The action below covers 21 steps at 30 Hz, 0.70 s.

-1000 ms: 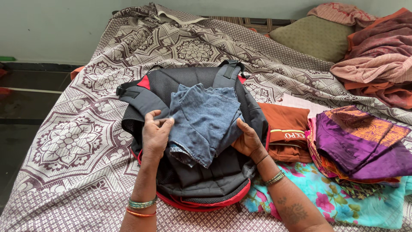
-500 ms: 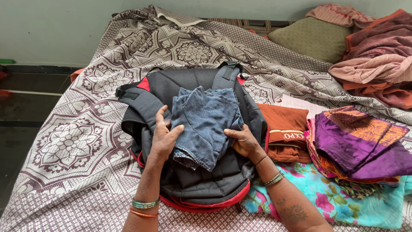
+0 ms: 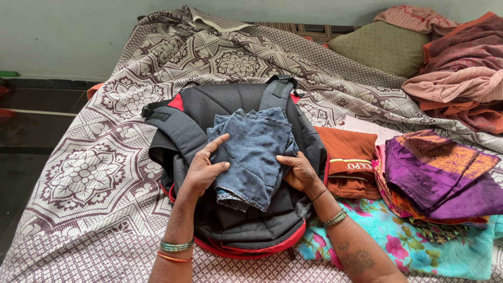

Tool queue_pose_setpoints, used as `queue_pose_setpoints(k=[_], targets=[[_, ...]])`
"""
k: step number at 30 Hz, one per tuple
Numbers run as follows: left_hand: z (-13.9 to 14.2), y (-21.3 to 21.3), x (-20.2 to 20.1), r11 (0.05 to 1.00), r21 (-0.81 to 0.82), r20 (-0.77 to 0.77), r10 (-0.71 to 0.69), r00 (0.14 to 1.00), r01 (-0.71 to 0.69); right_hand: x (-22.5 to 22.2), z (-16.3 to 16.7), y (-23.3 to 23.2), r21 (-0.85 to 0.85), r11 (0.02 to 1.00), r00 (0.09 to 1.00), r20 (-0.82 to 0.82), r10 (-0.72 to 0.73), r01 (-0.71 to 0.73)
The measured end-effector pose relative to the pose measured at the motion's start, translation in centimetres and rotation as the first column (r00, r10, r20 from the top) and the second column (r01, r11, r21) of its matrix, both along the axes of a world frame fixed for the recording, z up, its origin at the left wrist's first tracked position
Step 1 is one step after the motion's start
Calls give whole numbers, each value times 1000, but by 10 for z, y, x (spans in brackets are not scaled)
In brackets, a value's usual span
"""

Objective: The person removes several folded garments from a backpack, places them on the bed, and then repacks them into the backpack. The person also places a small bottle into a side pocket of the backpack.

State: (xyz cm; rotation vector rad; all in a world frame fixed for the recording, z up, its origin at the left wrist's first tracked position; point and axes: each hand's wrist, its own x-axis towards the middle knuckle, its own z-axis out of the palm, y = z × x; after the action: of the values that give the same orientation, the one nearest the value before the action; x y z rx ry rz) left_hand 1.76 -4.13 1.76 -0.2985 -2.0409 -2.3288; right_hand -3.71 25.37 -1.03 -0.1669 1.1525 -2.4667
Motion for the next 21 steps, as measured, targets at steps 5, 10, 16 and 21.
queue_pose_setpoints(k=[5,10,16,21], targets=[[7,2,2,999,33,35,35,999,-37,0,0,-1,7,1000,1000,11,-12,12],[6,4,1,996,68,59,48,997,-52,0,-1,-2,1,1000,1000,5,-1,1],[14,13,10,991,87,28,96,995,-98,4,4,0,-22,998,997,-40,-61,61],[35,51,27,994,95,-47,53,997,-48,24,24,35,0,984,976,-124,-178,179]])
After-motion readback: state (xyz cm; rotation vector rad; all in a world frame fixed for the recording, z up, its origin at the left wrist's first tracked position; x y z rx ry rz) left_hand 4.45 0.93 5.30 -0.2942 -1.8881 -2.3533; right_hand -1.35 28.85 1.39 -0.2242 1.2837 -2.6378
